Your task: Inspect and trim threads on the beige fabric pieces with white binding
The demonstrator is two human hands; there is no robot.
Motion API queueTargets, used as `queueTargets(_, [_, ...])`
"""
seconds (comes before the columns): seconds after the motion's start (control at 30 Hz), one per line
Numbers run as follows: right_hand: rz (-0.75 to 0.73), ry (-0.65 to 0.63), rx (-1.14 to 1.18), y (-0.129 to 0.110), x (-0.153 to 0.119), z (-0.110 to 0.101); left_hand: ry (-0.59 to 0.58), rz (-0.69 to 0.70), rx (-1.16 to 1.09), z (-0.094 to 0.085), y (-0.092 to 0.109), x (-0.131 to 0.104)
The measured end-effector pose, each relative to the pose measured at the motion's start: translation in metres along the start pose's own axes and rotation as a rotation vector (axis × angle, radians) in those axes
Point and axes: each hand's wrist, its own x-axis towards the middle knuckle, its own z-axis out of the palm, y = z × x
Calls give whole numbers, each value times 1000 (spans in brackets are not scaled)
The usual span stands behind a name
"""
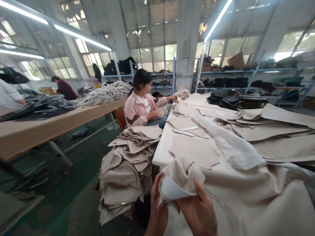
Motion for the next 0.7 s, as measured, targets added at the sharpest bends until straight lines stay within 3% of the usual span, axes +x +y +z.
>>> queueTargets(0.13, [0, 40, 40, 2, 8, -2, 3, -90, -164, -3, 15, 5])
queueTargets(0.23, [-43, 58, -3, 7, 9, -6, -45, -43, -70, -8, 24, 5])
queueTargets(0.4, [-136, -159, -224, 6, 5, -9, -218, -48, -10, -12, 35, 7])
queueTargets(0.5, [-95, -251, -353, 2, 0, -11, -272, -68, -12, -20, 29, 12])
queueTargets(0.6, [-68, -286, -818, 3, 2, -17, -242, -27, 62, -30, 16, 16])
queueTargets(0.7, [-200, -261, -1331, 11, 12, -31, -258, -9, 250, -37, 6, 16])
